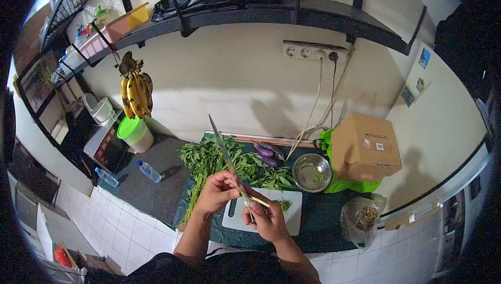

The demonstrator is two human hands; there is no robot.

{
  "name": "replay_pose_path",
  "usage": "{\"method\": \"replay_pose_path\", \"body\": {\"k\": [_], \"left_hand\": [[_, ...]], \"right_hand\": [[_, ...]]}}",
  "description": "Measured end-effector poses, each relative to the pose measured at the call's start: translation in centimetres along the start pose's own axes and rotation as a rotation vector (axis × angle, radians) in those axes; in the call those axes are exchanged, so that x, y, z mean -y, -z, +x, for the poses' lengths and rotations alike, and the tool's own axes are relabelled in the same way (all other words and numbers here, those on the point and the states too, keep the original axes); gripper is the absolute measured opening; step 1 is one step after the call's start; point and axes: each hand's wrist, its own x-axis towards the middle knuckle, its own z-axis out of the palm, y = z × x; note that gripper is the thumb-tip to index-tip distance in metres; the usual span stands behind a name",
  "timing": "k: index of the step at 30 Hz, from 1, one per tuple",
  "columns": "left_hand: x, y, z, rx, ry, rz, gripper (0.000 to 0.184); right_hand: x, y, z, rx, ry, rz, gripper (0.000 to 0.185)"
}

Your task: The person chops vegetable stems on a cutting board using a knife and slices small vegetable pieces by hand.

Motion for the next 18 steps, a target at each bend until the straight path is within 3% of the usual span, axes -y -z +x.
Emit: {"method": "replay_pose_path", "body": {"k": [7,18], "left_hand": [[0.3,1.6,-0.2,-0.051,0.010,0.022,0.024],[3.9,2.2,-0.6,-0.011,0.127,0.168,0.014]], "right_hand": [[-1.2,-0.5,1.1,0.002,0.022,-0.031,0.048],[0.4,0.7,0.3,-0.238,-0.005,-0.096,0.049]]}}
